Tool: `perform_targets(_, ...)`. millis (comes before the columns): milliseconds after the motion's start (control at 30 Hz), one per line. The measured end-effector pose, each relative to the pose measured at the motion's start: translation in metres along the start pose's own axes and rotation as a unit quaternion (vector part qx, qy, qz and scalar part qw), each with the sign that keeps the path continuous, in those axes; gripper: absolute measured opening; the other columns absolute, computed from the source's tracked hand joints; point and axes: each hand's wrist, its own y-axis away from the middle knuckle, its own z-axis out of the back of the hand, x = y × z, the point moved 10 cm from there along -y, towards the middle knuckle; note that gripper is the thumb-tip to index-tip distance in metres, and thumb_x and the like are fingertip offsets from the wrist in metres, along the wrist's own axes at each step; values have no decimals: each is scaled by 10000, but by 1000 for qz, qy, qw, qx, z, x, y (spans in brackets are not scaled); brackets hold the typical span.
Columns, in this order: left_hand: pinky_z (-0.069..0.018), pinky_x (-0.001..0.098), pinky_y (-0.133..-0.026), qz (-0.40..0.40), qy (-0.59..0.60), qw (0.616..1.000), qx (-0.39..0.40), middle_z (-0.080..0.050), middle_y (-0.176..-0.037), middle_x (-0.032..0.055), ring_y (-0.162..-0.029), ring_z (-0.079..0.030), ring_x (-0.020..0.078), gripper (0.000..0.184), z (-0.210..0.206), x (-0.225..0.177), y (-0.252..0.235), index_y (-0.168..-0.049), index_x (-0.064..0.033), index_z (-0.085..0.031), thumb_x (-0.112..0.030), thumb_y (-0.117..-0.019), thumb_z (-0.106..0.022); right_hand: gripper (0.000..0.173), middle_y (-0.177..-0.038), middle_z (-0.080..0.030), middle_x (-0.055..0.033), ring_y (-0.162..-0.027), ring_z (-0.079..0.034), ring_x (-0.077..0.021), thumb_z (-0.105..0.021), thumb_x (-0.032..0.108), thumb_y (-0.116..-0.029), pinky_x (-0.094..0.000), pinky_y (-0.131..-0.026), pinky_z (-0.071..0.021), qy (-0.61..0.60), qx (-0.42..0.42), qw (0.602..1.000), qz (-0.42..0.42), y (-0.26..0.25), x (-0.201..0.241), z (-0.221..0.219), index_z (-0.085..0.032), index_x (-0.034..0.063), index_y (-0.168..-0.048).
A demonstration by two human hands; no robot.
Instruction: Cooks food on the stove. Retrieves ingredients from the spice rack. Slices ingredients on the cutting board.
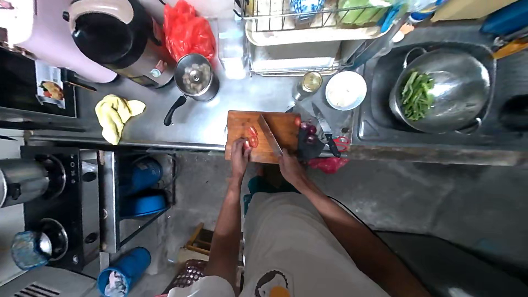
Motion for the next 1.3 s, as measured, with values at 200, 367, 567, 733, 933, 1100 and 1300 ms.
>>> perform_targets(200, -593, 414, -903, 39, 34, 998, -42, -568, -1417, 120, -1105, -663, 227, 295, -2, 10, 9, -1311, -88, -619, -189, -1033, -607, 332, -870, -687, -178, -863, -717, -355, -417, 284, -1115, -526, -793, -581, 13, 48, 998, 37, 5, 34, -14, -559, 28, -1272)
perform_targets(367, -616, 381, -806, 61, 57, 995, -55, -583, -1397, 93, -989, -689, 193, 278, -2, 15, 12, -1305, -111, -631, -152, -1033, -598, 339, -869, -685, -175, -863, -716, -354, -413, 295, -1115, -528, -793, -581, 18, 63, 997, 51, 0, 47, -31, -550, 32, -1281)
perform_targets(567, -607, 402, -888, 51, 95, 992, -64, -588, -1410, 101, -1089, -681, 210, 296, -1, 16, 13, -1322, -88, -617, -123, -1029, -605, 353, -889, -687, -188, -868, -715, -368, -408, 294, -1113, -544, -783, -581, 35, 74, 996, 41, -1, 55, -36, -545, 35, -1309)
perform_targets(733, -599, 380, -919, 44, 116, 990, -67, -610, -1363, 136, -1095, -680, 212, 257, 0, 20, 5, -1263, -31, -643, -76, -1012, -616, 344, -912, -696, -195, -892, -721, -378, -425, 276, -1110, -541, -803, -584, 51, 76, 995, 36, -2, 60, -36, -541, 30, -1320)
perform_targets(933, -598, 379, -910, 29, 117, 990, -68, -612, -1358, 117, -1087, -678, 204, 225, 2, 17, 5, -1229, -47, -655, -61, -1008, -616, 319, -942, -700, -202, -920, -721, -387, -430, 247, -1106, -545, -808, -581, 72, 92, 993, 22, -7, 67, -32, -550, 27, -1304)
perform_targets(1100, -579, 404, -957, 36, 110, 991, -64, -615, -1369, 114, -1148, -662, 225, 221, 3, 16, 7, -1217, -52, -666, -39, -1003, -611, 310, -965, -700, -205, -926, -721, -387, -444, 230, -1096, -554, -799, -581, 94, 121, 988, 4, -17, 73, -36, -543, 26, -1308)
perform_targets(1300, -575, 422, -967, 50, 108, 991, -66, -630, -1351, 116, -1148, -664, 234, 199, 4, 20, 10, -1184, -50, -681, -39, -991, -632, 290, -912, -688, -199, -849, -722, -384, -445, 240, -1099, -554, -731, -589, 69, 106, 992, 12, -36, 76, -53, -533, 17, -1263)
